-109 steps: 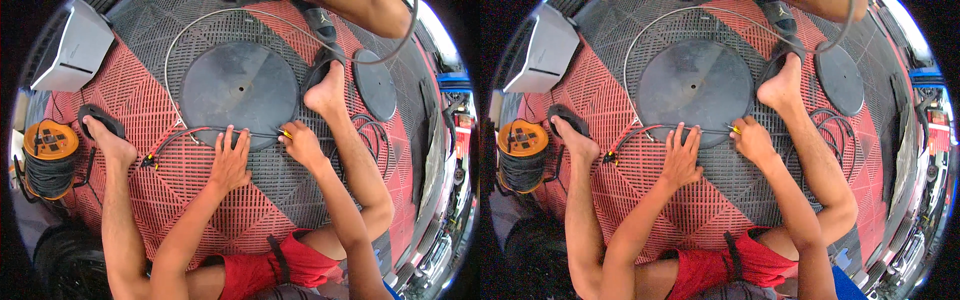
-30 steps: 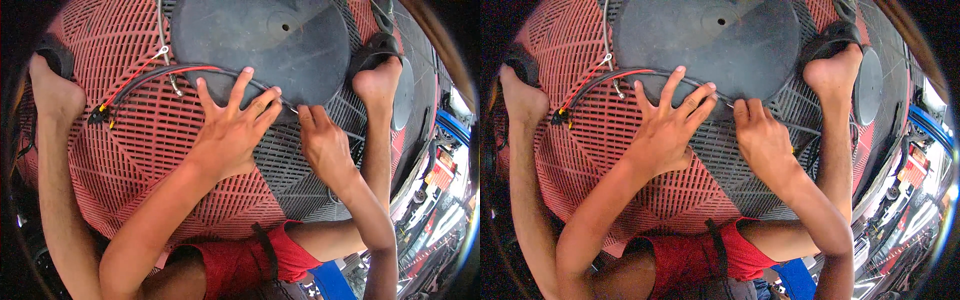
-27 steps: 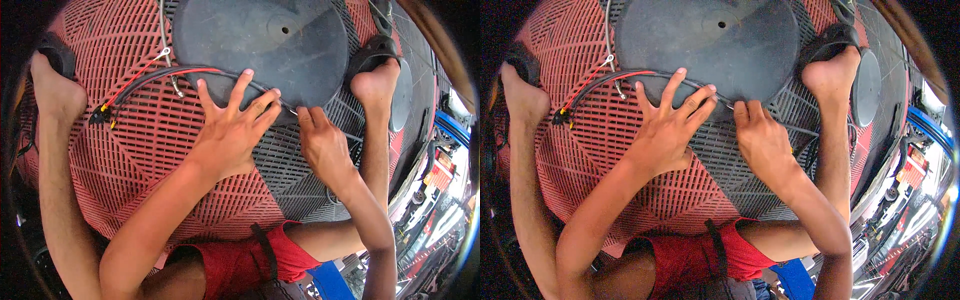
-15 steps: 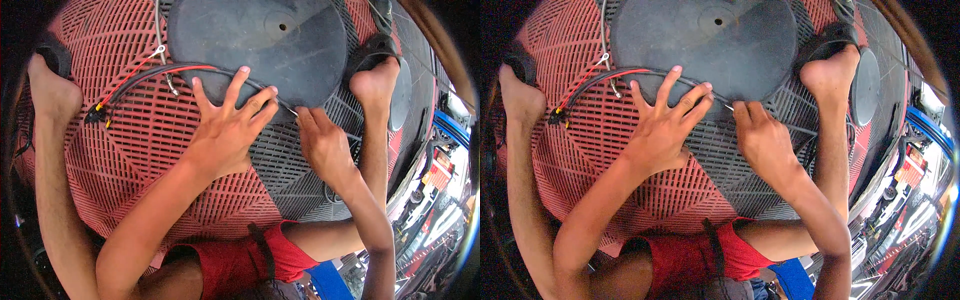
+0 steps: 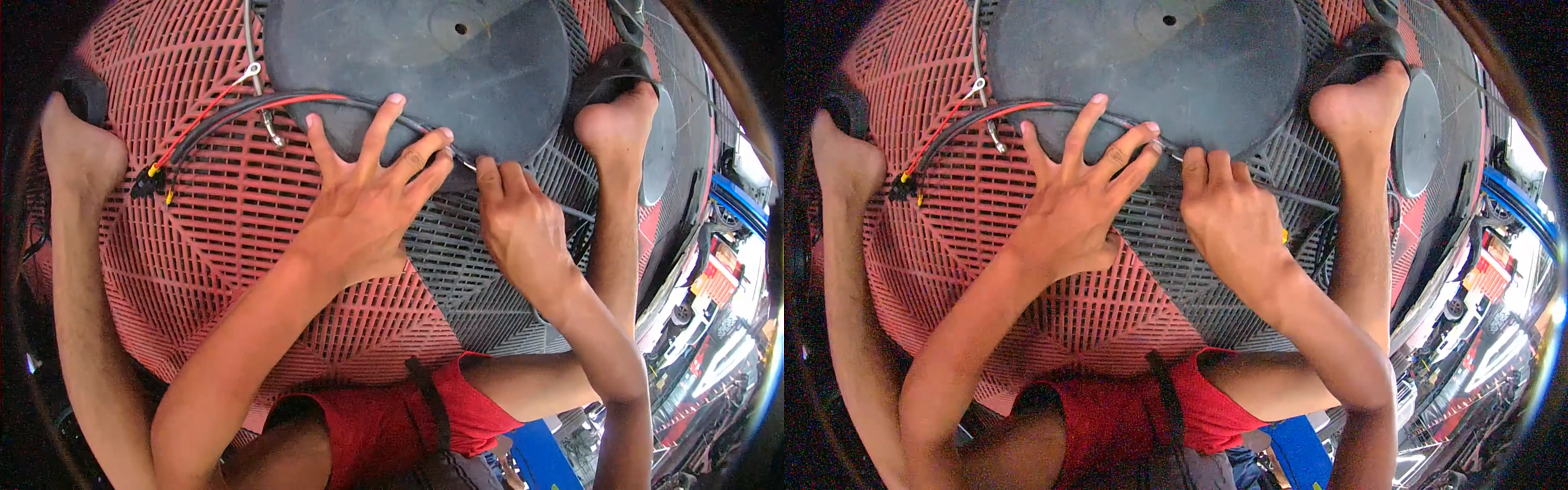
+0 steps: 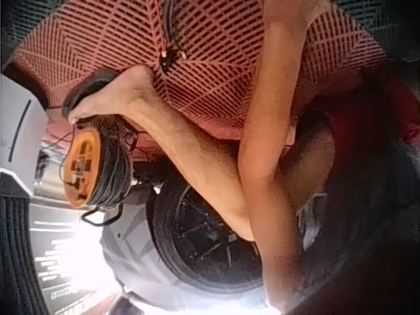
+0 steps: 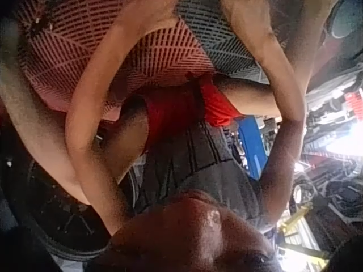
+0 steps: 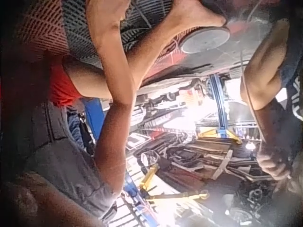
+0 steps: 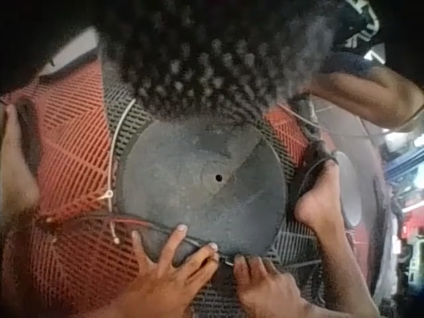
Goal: Repairing an electrical wire by stripping the insulation and inspecting the connection using a utility knife.
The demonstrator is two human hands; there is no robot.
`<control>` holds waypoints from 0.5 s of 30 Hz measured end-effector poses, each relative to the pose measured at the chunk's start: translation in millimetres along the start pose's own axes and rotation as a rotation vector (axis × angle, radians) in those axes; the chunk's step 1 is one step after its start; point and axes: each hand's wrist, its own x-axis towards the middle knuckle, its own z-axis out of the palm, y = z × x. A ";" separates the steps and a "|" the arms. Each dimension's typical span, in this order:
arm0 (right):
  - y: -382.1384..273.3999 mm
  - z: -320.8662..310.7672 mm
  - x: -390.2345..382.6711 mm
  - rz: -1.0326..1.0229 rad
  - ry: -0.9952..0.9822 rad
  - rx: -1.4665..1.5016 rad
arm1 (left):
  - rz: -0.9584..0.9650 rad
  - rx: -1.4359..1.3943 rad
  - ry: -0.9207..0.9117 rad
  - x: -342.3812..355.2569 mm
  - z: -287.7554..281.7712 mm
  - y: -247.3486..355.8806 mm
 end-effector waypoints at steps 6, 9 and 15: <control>1.0 -7.0 -0.3 0.023 -0.066 0.037 | 0.024 0.044 0.020 -2.8 0.8 -2.2; 5.5 -5.0 -1.6 -0.002 -0.043 0.087 | 0.034 0.074 0.054 -3.9 4.5 -4.1; 21.7 1.1 -14.8 0.019 -0.020 0.196 | 0.020 0.027 0.003 -2.3 1.1 -2.0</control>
